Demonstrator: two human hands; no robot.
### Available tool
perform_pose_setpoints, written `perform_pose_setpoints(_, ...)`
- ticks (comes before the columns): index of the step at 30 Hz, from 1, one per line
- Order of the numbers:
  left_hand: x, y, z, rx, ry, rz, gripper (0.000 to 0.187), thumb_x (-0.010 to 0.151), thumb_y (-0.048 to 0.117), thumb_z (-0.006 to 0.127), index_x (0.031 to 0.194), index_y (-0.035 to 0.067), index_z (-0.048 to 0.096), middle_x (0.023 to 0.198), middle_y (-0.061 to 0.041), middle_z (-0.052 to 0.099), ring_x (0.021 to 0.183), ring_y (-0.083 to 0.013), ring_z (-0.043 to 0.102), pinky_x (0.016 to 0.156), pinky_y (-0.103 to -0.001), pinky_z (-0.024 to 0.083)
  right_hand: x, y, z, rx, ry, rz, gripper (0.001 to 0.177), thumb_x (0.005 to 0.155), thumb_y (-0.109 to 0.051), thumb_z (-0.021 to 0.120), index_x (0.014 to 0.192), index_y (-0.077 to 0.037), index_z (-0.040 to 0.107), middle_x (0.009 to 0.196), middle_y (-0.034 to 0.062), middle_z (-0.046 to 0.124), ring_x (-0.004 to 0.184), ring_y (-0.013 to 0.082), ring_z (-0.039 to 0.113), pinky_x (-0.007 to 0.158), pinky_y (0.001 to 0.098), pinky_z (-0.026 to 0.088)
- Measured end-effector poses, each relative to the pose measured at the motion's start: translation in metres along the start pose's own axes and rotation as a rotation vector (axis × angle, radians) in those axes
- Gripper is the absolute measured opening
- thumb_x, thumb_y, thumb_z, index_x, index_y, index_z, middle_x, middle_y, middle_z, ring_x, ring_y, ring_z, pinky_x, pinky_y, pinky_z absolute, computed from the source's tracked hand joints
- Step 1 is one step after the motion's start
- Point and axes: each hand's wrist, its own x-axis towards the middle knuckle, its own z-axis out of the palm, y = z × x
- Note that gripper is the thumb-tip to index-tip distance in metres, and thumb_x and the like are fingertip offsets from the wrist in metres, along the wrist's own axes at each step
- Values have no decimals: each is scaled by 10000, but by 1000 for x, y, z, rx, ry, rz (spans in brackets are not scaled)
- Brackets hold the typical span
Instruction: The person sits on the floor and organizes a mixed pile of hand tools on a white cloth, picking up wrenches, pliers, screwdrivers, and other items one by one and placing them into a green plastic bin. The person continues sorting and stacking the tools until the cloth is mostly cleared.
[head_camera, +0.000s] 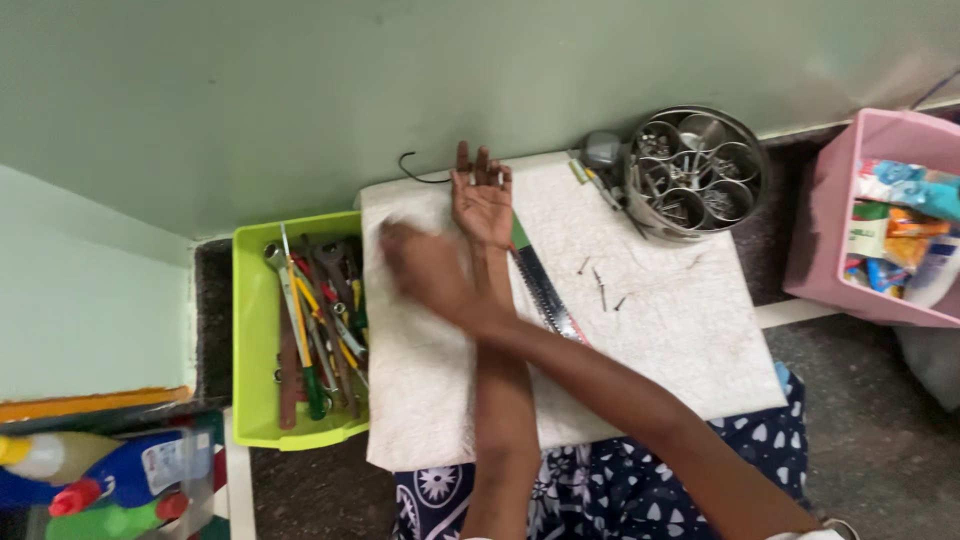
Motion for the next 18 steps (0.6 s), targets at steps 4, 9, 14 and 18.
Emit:
perform_pose_setpoints(4,-1,-1,1,39,1,31,422,1091,324,531,1448,100,521,1215,-134,671,1033,-247,620,986,-419,503,-14,124,-110,-470,196,408,95,995,-165,686,974,-76,662,874,154,731,744,378,721,623,507,551)
perform_pose_setpoints(9,-3,-2,5,114,-7,13,441,1082,301,557,1466,87,515,1213,-143,667,1033,-241,615,981,-417,512,-54,195,-130,-767,7,496,248,808,-48,693,1048,11,663,1028,207,717,651,353,717,508,449,553)
perform_pose_setpoints(14,-2,-1,5,144,-10,-7,466,1063,303,580,1473,94,505,1211,-149,667,1018,-236,614,971,-414,516,-59,211,-107,-815,-33,516,230,888,-33,659,1105,42,660,1074,209,691,669,306,718,494,396,540)
perform_pose_setpoints(18,-2,-3,6,200,3,-14,491,1057,301,590,1482,74,492,1212,-153,664,1028,-233,616,974,-405,526,-58,221,-103,-797,-111,603,122,957,-34,618,1018,48,685,1073,234,690,596,238,696,422,362,517)
